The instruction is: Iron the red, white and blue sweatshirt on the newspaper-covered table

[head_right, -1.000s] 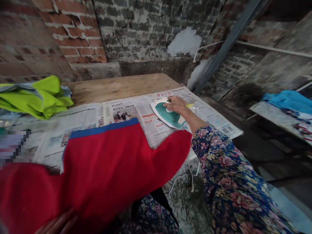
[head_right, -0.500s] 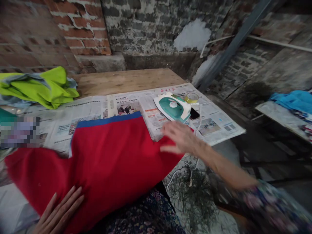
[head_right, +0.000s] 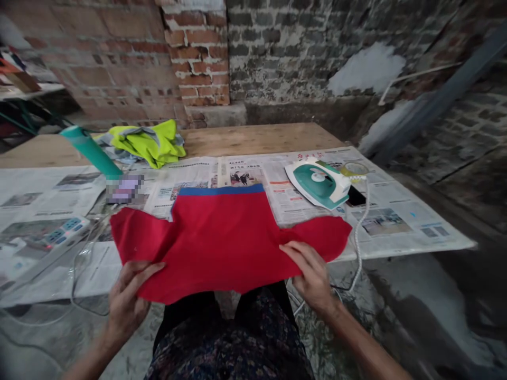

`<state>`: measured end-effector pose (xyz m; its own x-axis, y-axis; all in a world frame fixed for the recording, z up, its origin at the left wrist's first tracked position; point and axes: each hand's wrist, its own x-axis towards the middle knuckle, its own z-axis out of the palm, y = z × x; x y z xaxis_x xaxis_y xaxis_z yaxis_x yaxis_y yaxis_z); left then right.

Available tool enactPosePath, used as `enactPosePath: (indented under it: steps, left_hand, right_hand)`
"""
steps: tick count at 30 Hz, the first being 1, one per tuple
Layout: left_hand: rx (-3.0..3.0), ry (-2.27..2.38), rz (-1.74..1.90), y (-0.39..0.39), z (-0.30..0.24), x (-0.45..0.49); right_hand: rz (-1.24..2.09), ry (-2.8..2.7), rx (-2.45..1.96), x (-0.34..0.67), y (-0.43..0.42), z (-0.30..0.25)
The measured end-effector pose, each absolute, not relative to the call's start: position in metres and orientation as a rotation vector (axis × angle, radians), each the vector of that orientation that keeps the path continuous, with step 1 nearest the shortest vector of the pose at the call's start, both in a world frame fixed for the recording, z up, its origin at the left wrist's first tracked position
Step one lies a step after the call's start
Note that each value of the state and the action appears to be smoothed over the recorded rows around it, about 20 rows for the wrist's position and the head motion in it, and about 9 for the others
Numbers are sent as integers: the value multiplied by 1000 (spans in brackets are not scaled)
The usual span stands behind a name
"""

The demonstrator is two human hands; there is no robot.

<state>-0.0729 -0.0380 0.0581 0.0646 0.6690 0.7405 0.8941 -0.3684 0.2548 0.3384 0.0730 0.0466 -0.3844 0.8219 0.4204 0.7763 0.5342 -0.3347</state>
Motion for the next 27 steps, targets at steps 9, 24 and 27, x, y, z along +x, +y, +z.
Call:
enactPosePath:
  steps: [9,24,27]
  left_hand:
    - [-1744,-2253,-1504,-8,217,-120]
    - [-2240,-2835,-1157,261,122,-151]
    - [-2184,-2785,-1064,291,93,-166]
  right_hand:
    - [265,-1739,-1273,312,83,265]
    - [667,-2063,-1888,189,357,154]
    - [607,-2101,-1940,185,383,121]
